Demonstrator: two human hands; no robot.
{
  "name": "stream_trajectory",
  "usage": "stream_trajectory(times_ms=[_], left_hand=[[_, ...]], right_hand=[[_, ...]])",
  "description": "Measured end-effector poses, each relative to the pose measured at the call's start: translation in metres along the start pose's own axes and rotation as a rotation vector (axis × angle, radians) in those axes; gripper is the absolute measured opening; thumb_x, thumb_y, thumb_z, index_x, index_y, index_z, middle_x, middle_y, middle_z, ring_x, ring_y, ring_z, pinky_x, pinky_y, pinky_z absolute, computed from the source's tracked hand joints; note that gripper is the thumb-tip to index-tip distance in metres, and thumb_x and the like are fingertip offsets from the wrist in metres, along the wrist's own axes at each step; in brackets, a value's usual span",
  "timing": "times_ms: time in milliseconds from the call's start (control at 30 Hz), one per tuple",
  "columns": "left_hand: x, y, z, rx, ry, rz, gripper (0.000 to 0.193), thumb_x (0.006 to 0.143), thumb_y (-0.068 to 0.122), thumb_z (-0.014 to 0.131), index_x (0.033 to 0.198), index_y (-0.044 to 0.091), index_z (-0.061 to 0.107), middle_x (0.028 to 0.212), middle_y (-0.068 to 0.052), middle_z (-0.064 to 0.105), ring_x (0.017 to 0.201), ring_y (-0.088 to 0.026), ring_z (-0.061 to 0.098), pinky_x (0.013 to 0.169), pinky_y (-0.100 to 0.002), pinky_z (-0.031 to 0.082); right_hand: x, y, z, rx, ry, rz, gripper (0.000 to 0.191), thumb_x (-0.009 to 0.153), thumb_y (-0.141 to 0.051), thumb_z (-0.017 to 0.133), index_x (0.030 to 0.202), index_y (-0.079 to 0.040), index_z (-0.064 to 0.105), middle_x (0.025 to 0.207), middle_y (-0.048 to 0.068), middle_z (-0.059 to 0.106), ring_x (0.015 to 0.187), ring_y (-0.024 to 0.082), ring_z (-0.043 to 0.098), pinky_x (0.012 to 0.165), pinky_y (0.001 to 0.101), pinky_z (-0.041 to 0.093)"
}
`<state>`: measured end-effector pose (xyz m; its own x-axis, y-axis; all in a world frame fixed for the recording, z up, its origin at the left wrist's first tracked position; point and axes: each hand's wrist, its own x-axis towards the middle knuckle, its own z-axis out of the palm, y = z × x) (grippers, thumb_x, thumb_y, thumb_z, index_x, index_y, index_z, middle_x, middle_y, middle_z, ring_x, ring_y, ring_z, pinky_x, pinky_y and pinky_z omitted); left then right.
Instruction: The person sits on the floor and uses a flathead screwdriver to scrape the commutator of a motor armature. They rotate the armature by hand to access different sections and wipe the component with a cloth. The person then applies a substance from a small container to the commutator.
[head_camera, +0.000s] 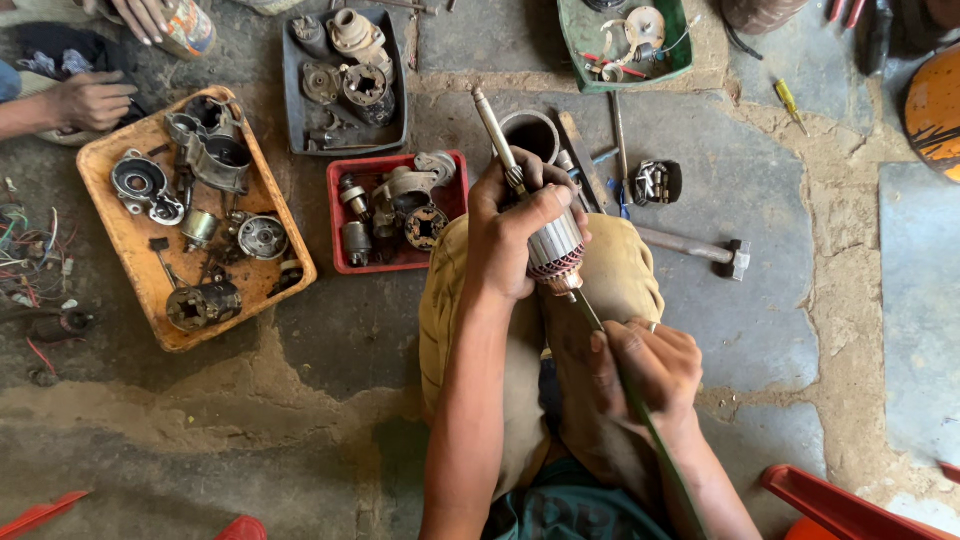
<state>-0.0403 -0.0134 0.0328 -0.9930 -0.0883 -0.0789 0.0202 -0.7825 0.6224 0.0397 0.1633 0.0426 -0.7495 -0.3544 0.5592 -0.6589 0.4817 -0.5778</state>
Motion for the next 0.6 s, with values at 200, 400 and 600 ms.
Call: stream_trajectory(times_ms=[200,400,600], left_hand=[[0.0003,-0.002,0.0005,0.031,0.044,-0.023,0.024,0.086,-0.001,0.068,0.092,0.007,0.046,0.092,-0.013,0.061,0.069,-0.024,0.068,0.057,-0.041,0.062],[0.0058,-0.003,-0.0002,0.023,0.057,-0.06,0.025,0.085,0.002,0.07,0.094,0.009,0.047,0.089,-0.011,0.062,0.066,-0.023,0.067,0.054,-0.039,0.06],[0.0036,-0.0025,0.0019,0.012,0.091,-0.068,0.024,0.085,0.002,0.07,0.095,0.008,0.048,0.088,-0.012,0.061,0.065,-0.023,0.067,0.054,-0.04,0.06]], right_hand=[[0.0082,-0.0043,0.0025,0.017,-0.056,-0.032,0.011,0.086,0.008,0.068,0.094,0.004,0.062,0.064,0.009,0.053,0.051,0.024,0.051,0.051,0.037,0.04],[0.0108,-0.0033,0.0063,-0.018,-0.033,-0.036,0.014,0.085,0.01,0.069,0.097,0.004,0.063,0.065,0.009,0.053,0.051,0.024,0.051,0.051,0.0369,0.04],[0.0093,-0.0034,0.0063,-0.029,-0.029,-0.022,0.013,0.087,0.009,0.069,0.099,0.005,0.063,0.067,0.01,0.054,0.053,0.024,0.053,0.052,0.0373,0.041]])
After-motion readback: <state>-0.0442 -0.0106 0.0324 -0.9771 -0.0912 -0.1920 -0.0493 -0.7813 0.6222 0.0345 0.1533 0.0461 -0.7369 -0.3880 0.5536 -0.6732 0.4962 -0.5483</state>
